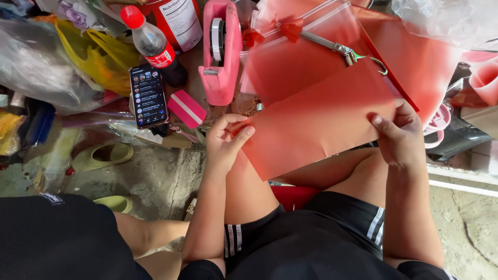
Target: Assembling a decorative bouquet by folding and attaching red and pink paper to a base
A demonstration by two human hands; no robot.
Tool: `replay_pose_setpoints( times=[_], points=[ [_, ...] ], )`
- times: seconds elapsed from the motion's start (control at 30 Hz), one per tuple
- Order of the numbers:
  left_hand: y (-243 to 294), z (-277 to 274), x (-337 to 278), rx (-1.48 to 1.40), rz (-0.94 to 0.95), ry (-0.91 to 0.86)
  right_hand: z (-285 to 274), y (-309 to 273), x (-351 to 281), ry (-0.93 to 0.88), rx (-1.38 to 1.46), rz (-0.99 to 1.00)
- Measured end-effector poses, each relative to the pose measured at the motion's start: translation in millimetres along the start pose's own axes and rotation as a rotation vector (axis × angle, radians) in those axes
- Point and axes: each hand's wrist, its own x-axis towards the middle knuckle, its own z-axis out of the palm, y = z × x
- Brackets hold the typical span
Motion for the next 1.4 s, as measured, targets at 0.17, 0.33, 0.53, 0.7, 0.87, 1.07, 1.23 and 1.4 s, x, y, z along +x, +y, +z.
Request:
replay_pose_setpoints(
  times=[0.17,0.33,0.53,0.7,0.87,1.07,1.23,1.4],
  points=[
    [7.3,2.5,3.3,0.034,0.098,0.067,-1.7,6.4,8.0,-0.01,-0.107,-0.052],
    [76.1,34.0,-12.3,0.386,0.649,-0.001,15.6,1.6,56.8,-0.154,-0.524,-0.412],
    [32.9,78.1,-12.3,0.707,1.166,-0.188,19.5,9.1,92.4,0.0,-0.497,-0.538],
    [-33.4,76.7,2.8,0.978,1.09,-0.237,35.9,11.1,36.0,0.31,-0.598,-0.609],
    [-56.5,75.3,9.4,1.063,1.088,-0.268,33.1,26.5,14.3,0.074,-0.88,-0.853],
    [-27.0,72.7,18.0,1.058,1.045,-0.244,48.8,34.5,21.9,-0.159,-1.172,-0.842],
    [-1.0,40.9,18.4,1.163,1.013,-0.2,53.7,40.9,28.2,-0.34,-1.399,-0.564],
    [10.3,6.7,6.7,1.092,0.855,-0.212,46.7,52.5,35.5,-0.313,-1.478,-0.468]
  ],
)
